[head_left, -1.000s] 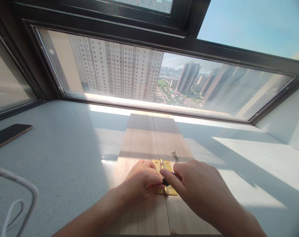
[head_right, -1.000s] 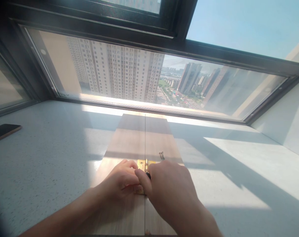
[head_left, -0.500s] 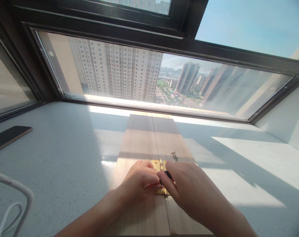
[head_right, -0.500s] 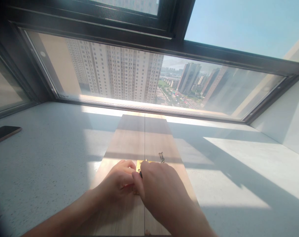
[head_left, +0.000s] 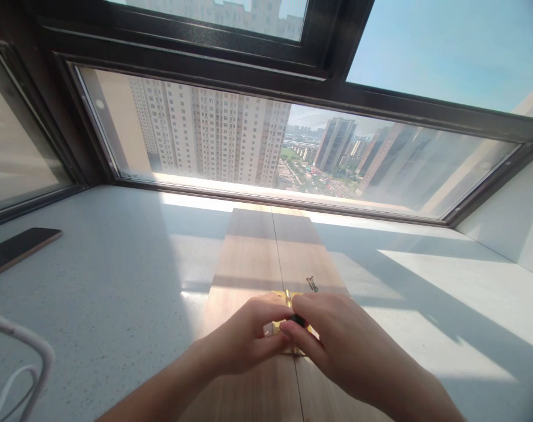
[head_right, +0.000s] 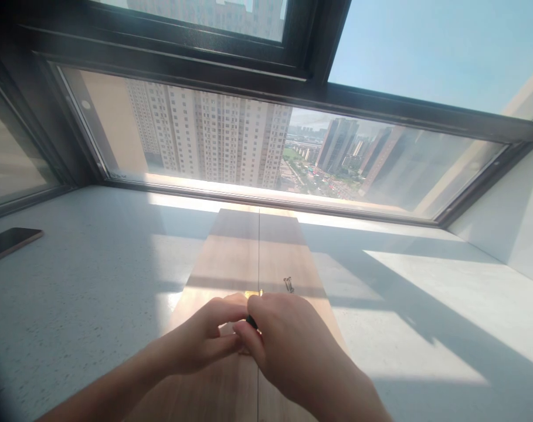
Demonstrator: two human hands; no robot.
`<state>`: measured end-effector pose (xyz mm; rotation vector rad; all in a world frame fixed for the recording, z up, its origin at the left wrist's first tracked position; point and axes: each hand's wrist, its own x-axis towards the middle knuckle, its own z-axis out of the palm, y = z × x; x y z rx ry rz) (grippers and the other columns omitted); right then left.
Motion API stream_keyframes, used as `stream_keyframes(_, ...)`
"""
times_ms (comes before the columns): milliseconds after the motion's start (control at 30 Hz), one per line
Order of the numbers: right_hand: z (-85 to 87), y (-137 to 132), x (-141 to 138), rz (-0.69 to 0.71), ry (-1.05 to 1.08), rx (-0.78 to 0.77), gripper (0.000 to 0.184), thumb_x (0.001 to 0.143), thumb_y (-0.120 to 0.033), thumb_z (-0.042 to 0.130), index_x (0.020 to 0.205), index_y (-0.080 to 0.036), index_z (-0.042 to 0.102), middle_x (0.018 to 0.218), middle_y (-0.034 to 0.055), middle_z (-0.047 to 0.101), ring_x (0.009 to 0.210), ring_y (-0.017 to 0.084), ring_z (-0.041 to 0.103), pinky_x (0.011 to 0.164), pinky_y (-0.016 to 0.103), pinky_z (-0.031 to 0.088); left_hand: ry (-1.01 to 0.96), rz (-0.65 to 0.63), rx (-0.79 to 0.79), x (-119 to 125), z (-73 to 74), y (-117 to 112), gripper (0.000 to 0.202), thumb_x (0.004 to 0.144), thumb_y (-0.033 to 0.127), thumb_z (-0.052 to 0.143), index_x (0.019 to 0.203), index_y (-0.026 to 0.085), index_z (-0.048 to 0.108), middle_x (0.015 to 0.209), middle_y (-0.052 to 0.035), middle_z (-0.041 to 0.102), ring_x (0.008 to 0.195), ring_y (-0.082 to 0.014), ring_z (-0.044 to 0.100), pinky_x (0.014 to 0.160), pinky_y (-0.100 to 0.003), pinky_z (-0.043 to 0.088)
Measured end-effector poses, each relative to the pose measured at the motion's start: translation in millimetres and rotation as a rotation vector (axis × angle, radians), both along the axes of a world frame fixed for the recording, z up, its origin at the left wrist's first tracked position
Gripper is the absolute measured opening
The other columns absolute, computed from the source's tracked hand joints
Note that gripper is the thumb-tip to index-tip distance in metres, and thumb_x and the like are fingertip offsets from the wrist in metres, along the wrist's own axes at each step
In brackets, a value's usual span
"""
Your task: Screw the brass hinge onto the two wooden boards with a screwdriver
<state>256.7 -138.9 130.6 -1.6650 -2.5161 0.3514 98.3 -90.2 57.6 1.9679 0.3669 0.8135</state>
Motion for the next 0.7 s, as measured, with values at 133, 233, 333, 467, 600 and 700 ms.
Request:
stream_keyframes(133, 1.9, -0.8, 0.2, -0.108, -0.103, 0.043, 0.032, 0.091, -0.044, 0.045, 0.070, -0.022, 0.056, 0.067, -0.0013, 0.063, 0.059, 0.015, 0.048, 0.052, 0.028, 0.020, -0.031, 0.029, -0.009, 0.5, -1.9, -1.0, 0.017, 0.090, 0.021, 0.053, 0.078, 0.014, 0.064, 0.070, 0.0009, 0.057, 0.069, -0.0113, 0.050, 0.066, -0.022, 0.038)
stream_keyframes(233, 2.7, -2.7, -1.7, -0.192, -0.208, 0.065, 0.049, 0.091, -0.056, 0.037, 0.062, -0.022, 0.056, 0.058, 0.0006, 0.060, 0.052, 0.015, 0.045, 0.050, 0.028, 0.015, -0.046, 0.053, 0.019, 0.7, -6.8, 1.9, 0.016, 0.088, 0.020, 0.057, 0.076, 0.015, 0.066, 0.066, 0.0011, 0.059, 0.066, -0.0114, 0.051, 0.065, -0.023, 0.038)
stream_keyframes(333, 0.6, -4.7, -5.4, -0.195, -0.214, 0.080, 0.055, 0.096, -0.051, 0.027, 0.059, -0.023, 0.059, 0.057, 0.0009, 0.061, 0.050, 0.016, 0.046, 0.050, 0.029, 0.014, -0.063, 0.070, 0.020, 0.6, -9.3, 3.5, 0.013, 0.085, 0.018, 0.060, 0.076, 0.017, 0.069, 0.066, 0.0011, 0.063, 0.066, -0.0120, 0.053, 0.068, -0.024, 0.039)
stream_keyframes(467, -3.5, -6.1, -10.0, -0.188, -0.187, 0.105, 0.050, 0.097, -0.044, 0.028, 0.062, -0.024, 0.058, 0.060, -0.0001, 0.063, 0.051, 0.016, 0.047, 0.050, 0.029, 0.014, 0.018, 0.219, 0.103, 3.8, -11.9, -1.9, 0.019, 0.084, 0.020, 0.063, 0.066, 0.020, 0.067, 0.061, 0.0024, 0.062, 0.065, -0.0124, 0.052, 0.070, -0.027, 0.035)
stream_keyframes(600, -2.7, -6.1, -8.9, -0.210, -0.136, 0.083, 0.040, 0.095, -0.040, 0.036, 0.065, -0.022, 0.055, 0.062, -0.0003, 0.062, 0.055, 0.016, 0.048, 0.051, 0.029, 0.017, 0.076, 0.448, 0.141, 8.7, -10.8, -10.1, 0.017, 0.077, 0.018, 0.067, 0.061, 0.020, 0.065, 0.058, 0.0033, 0.060, 0.063, -0.0126, 0.050, 0.070, -0.029, 0.033)
stream_keyframes(700, 0.3, -5.4, -5.7, -0.149, -0.071, 0.064, 0.030, 0.092, -0.031, 0.041, 0.066, -0.021, 0.054, 0.064, -0.0022, 0.062, 0.056, 0.014, 0.048, 0.053, 0.028, 0.019, 0.032, 0.347, 0.088, 6.7, -1.4, -10.6, 0.011, 0.075, 0.011, 0.065, 0.071, 0.020, 0.068, 0.067, 0.0018, 0.064, 0.071, -0.0147, 0.054, 0.075, -0.028, 0.037)
